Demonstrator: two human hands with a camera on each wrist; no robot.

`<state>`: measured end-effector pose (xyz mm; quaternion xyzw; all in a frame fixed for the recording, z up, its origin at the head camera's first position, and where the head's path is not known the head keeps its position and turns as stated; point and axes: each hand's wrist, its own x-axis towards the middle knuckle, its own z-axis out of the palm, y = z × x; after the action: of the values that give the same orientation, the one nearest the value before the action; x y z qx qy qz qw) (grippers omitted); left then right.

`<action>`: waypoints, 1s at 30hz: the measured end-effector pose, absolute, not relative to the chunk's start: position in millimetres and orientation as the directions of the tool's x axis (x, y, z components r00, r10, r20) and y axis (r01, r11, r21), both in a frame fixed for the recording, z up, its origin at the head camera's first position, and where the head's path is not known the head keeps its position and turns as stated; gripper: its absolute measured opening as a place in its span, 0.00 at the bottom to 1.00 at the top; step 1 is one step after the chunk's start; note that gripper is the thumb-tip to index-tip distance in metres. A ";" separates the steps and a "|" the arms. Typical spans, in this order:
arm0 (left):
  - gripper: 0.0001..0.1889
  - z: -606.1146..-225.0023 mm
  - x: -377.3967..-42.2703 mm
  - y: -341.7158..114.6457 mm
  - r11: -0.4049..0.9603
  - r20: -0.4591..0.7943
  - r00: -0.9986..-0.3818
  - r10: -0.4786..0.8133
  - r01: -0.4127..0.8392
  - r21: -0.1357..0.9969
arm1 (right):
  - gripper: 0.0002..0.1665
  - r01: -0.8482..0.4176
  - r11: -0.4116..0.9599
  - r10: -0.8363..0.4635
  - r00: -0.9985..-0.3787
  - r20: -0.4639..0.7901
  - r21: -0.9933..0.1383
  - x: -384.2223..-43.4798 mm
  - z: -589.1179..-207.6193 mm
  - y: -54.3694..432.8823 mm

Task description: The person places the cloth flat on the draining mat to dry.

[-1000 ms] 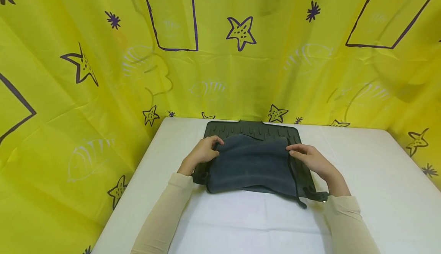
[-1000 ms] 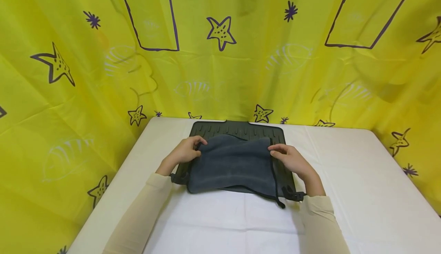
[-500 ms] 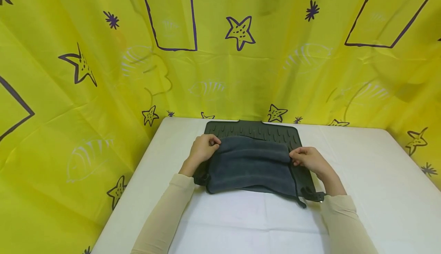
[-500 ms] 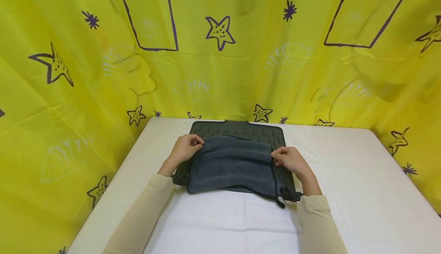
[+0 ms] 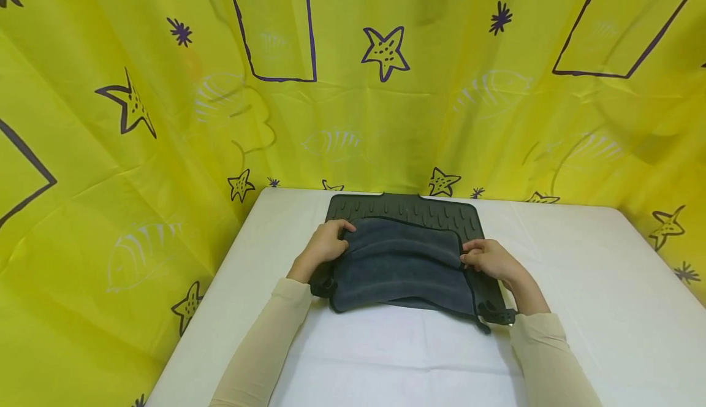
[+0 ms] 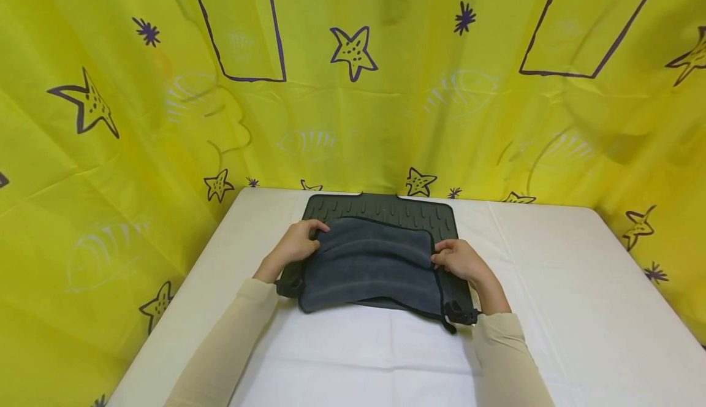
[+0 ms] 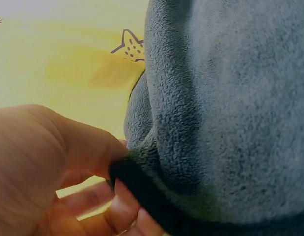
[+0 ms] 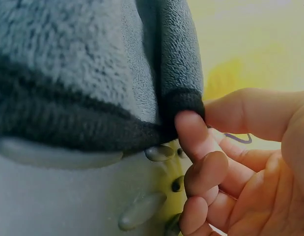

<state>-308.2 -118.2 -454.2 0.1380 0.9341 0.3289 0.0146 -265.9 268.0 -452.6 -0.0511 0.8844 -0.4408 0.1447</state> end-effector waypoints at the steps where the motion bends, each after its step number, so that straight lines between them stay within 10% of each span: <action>1: 0.20 -454.8 -308.1 -117.9 0.743 0.071 -0.961 0.269 0.254 0.620 | 0.24 0.042 0.597 -0.211 -0.955 -0.207 -0.801 -265.7 -452.9 267.1; 15: 0.06 -458.6 -309.3 -115.3 0.724 0.304 -0.947 0.104 0.282 0.629 | 0.18 0.034 0.606 -0.198 -0.961 -0.191 -0.795 -266.1 -453.2 260.2; 30: 0.08 -455.2 -309.7 -119.3 0.732 0.132 -0.991 0.020 0.104 0.673 | 0.16 0.009 0.601 -0.186 -0.971 -0.151 -0.799 -266.9 -454.1 261.8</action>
<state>-309.7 -119.3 -455.2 0.0335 0.9288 0.3646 -0.0576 -266.9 261.8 -454.1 -0.0498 0.8878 -0.4441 0.1098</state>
